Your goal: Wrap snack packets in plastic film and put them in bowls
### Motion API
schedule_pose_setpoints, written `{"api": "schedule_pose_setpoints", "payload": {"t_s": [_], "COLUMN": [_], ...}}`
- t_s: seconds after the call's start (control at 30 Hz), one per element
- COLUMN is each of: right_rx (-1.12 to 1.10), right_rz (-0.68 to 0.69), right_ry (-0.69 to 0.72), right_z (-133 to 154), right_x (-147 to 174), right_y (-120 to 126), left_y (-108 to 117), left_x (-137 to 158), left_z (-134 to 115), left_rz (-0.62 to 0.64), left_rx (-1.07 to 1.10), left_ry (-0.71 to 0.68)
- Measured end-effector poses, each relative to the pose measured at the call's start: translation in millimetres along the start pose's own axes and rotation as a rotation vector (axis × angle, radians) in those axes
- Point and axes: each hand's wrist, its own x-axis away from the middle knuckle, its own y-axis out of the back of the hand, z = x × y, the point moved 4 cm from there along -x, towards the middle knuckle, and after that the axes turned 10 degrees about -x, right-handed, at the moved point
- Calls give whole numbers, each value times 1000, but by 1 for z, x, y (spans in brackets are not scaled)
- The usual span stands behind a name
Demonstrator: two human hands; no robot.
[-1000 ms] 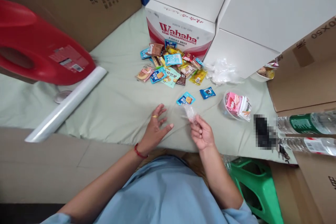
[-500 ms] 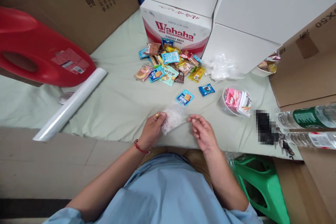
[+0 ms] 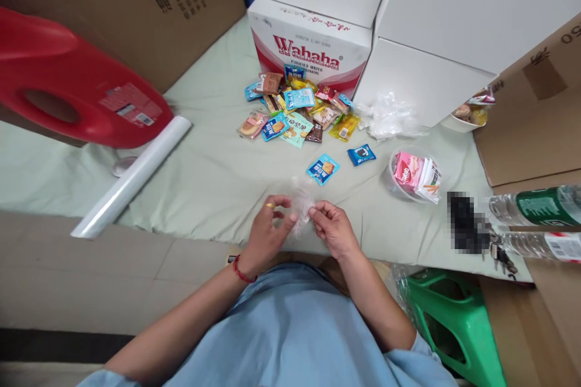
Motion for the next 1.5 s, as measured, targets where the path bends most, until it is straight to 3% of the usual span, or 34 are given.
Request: {"api": "schedule_pose_setpoints", "payload": {"t_s": [0.1,0.3,0.53,0.7,0.87,1.0,1.2,1.37,1.5], "right_rx": [42,33,61,238,412,483,381,295,477], "right_rz": [7,-109,-103,-57,-30,0,-269,-275,-254], "right_ry": [34,93,79,139,255,314,417,395,450], "right_z": [2,16,15,4,2,11,29,32,34], "right_x": [1,2,5,1,5,13,17,15,-4], "right_y": [0,27,34,31,22,18,55,58,60], "left_y": [-8,0,1,6,1,-5,6,8,14], "left_x": [-5,-14,-13,-10,-15,-23,-21,-17,-18], "left_z": [11,41,38,32,34,36,40,21,14], "left_rz": [66,-80,30,126,173,146,-80,-22,8], "left_rx": [67,520,920,917,665,592,873,922,954], "left_ry": [113,419,552,574,701,650,537,401,375]}}
